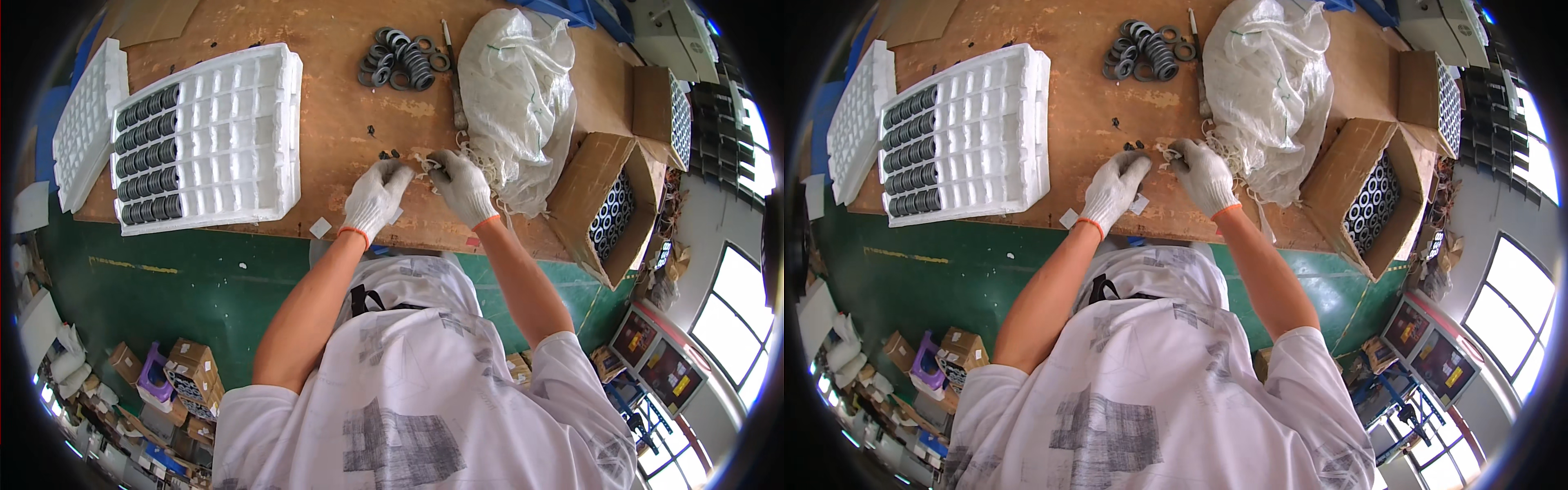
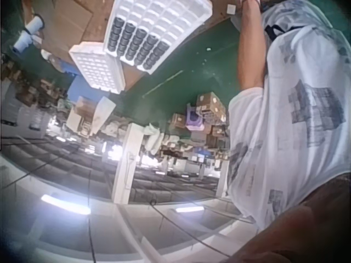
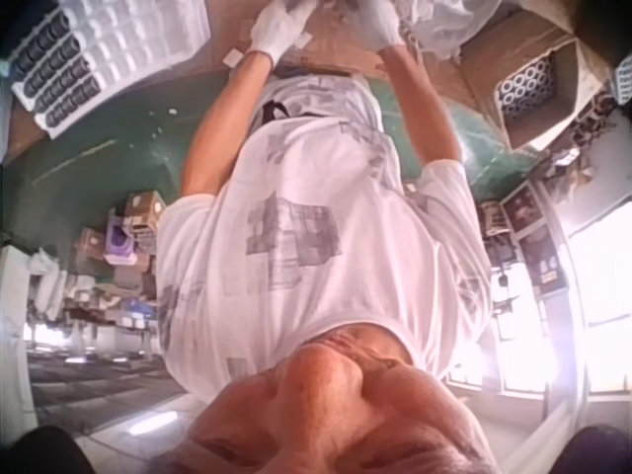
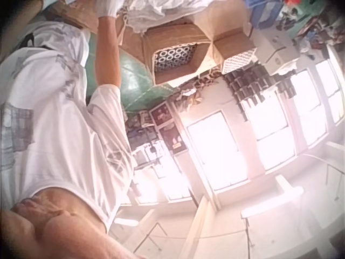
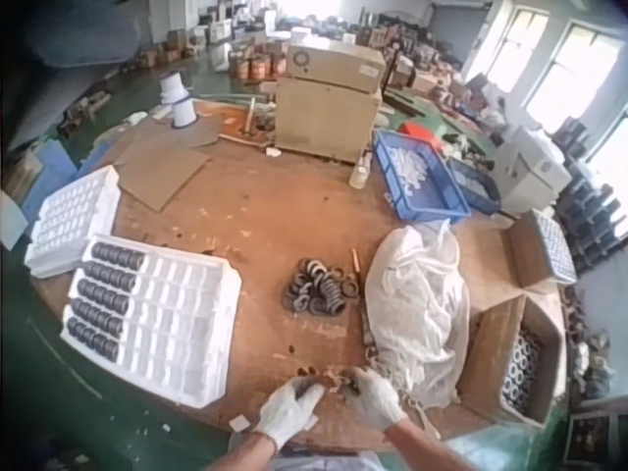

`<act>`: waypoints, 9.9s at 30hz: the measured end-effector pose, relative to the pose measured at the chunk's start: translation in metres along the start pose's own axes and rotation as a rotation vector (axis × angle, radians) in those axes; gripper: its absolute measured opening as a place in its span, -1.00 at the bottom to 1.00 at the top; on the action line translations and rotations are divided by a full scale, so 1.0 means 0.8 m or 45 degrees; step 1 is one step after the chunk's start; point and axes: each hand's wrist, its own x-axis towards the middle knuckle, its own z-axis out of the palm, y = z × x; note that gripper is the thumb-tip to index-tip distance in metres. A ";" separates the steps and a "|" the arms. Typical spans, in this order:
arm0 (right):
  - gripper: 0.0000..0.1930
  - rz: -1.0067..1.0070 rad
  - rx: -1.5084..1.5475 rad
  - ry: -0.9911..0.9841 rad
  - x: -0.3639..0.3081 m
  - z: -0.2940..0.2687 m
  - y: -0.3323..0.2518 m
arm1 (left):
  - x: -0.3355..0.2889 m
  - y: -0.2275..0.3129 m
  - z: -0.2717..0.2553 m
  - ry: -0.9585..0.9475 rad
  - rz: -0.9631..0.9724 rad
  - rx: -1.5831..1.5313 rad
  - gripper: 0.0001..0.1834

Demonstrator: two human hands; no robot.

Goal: The person assembles mechanical components by fitting metal rings and plastic clips into cylindrical casings by hand, then placing the finished units into a foam tray.

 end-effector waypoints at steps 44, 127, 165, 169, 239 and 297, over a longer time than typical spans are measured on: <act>-0.58 0.221 0.296 -0.048 -0.044 -0.004 0.020 | 0.019 -0.013 0.028 0.158 0.189 0.578 -0.74; -0.67 0.098 -0.029 -0.402 0.015 0.060 -0.091 | -0.003 -0.088 -0.075 0.041 -0.221 0.506 -0.51; -0.59 0.075 0.326 -0.497 0.026 0.062 -0.061 | 0.001 -0.060 -0.062 0.083 -0.308 0.598 -0.51; -0.58 0.085 0.260 -0.570 0.034 0.062 -0.069 | 0.005 -0.066 -0.066 0.055 -0.282 0.629 -0.51; -0.77 -0.482 -0.329 -0.110 -0.007 0.074 -0.095 | 0.020 -0.124 -0.068 0.184 0.005 0.122 -0.64; -0.41 -0.255 -0.515 -0.219 0.011 0.095 -0.112 | 0.006 -0.049 -0.086 0.502 0.635 0.364 -0.56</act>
